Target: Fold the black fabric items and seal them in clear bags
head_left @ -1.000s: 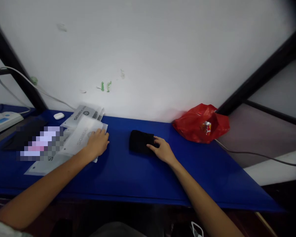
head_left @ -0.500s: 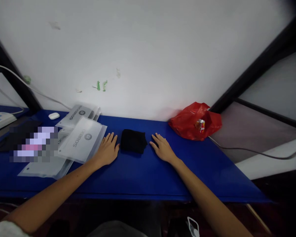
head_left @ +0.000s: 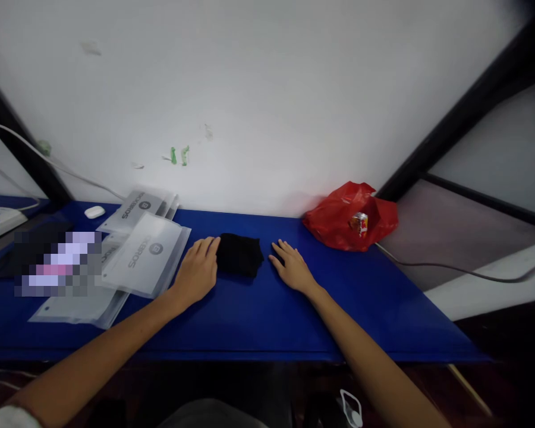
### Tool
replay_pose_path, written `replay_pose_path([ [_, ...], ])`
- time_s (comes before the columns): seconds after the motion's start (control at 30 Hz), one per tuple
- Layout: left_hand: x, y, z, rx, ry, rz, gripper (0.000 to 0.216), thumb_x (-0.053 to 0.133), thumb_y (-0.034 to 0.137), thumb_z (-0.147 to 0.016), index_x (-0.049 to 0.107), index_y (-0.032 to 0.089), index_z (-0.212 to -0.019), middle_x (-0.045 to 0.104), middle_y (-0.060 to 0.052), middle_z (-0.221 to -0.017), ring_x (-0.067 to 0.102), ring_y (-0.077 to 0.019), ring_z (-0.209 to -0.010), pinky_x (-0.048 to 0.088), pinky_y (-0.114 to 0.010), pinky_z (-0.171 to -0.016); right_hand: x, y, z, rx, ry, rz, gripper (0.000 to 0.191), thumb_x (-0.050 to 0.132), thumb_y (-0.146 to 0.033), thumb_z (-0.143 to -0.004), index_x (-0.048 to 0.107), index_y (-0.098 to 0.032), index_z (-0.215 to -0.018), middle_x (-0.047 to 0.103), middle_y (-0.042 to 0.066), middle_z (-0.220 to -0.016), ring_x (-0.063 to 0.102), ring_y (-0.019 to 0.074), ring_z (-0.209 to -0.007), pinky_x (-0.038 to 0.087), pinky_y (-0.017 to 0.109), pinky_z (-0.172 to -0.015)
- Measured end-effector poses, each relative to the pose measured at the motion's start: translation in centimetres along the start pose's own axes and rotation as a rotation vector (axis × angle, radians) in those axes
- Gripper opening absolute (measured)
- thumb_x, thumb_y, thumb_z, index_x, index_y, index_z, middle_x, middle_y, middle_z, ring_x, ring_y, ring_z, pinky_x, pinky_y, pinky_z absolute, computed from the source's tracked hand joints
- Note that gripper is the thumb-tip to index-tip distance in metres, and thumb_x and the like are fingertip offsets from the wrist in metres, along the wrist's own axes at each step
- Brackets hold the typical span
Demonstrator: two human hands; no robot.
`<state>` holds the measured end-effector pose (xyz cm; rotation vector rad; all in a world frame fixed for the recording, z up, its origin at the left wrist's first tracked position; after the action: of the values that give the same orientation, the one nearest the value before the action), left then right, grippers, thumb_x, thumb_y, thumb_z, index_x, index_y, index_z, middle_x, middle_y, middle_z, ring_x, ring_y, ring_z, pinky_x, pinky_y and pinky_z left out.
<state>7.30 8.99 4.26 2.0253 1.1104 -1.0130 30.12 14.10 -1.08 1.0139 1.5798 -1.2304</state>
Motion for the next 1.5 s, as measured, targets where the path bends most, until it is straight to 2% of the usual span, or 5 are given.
replay_pose_path([
  [0.23, 1.6, 7.7, -1.9, 0.057, -0.220, -0.093, 0.046, 0.038, 0.037, -0.093, 0.051, 0.008, -0.126, 0.055, -0.018, -0.121, 0.049, -0.0310, -0.109, 0.043, -0.043, -0.088, -0.2, -0.1, 0.1, 0.004, 0.006, -0.022, 0.051, 0.039, -0.041, -0.092, 0.043, -0.017, -0.137, 0.034, 0.013, -0.147, 0.025, 0.0256, -0.139, 0.021, 0.048, -0.112],
  [0.47, 3.6, 7.5, -2.8, -0.012, -0.364, -0.120, 0.034, 0.044, 0.025, -0.090, 0.060, 0.006, -0.113, 0.060, -0.019, -0.113, 0.052, -0.0320, -0.108, 0.042, -0.044, -0.090, -0.3, 0.0, 0.1, -0.009, 0.015, -0.065, 0.049, 0.042, -0.040, -0.091, 0.046, -0.017, -0.135, 0.037, 0.014, -0.146, 0.027, 0.0262, -0.138, 0.021, 0.050, -0.111],
  [0.87, 1.2, 9.9, 0.9, 0.162, -0.343, 0.117, 0.026, 0.049, 0.019, -0.081, 0.060, 0.015, -0.105, 0.058, -0.011, -0.117, 0.047, -0.0285, -0.114, 0.033, -0.052, -0.103, -0.8, 0.7, 0.2, -0.075, 0.086, -0.168, 0.042, 0.048, -0.039, -0.088, 0.057, -0.019, -0.124, 0.048, 0.012, -0.138, 0.041, 0.0260, -0.131, 0.032, 0.047, -0.108],
  [1.3, 0.7, 8.7, -0.4, 0.056, -0.290, 0.153, 0.020, 0.045, 0.017, -0.087, 0.064, 0.017, -0.094, 0.065, -0.008, -0.094, 0.058, -0.0235, -0.092, 0.047, -0.039, -0.079, -4.9, -0.8, 1.3, -0.117, 0.361, -0.342, 0.028, 0.046, -0.035, -0.088, 0.066, -0.021, -0.102, 0.067, 0.009, -0.113, 0.060, 0.0226, -0.107, 0.045, 0.042, -0.097],
  [1.5, -3.8, 2.8, -1.8, -0.315, -0.011, 0.436, 0.014, 0.047, 0.024, -0.087, 0.058, 0.019, -0.093, 0.066, -0.003, -0.081, 0.063, -0.0177, -0.076, 0.051, -0.032, -0.073, -6.6, -3.7, 2.6, -0.253, 0.353, -0.439, 0.032, 0.049, -0.041, -0.087, 0.063, -0.023, -0.108, 0.065, 0.009, -0.113, 0.057, 0.0237, -0.110, 0.043, 0.042, -0.098],
])
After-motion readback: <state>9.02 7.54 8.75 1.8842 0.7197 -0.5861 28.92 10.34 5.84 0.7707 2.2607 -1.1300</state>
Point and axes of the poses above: each hand's wrist, its own z-axis away from the middle knuckle, its own x-axis out of the palm, y = z × x, the point moved 9 cm from there along -z, towards the middle knuckle
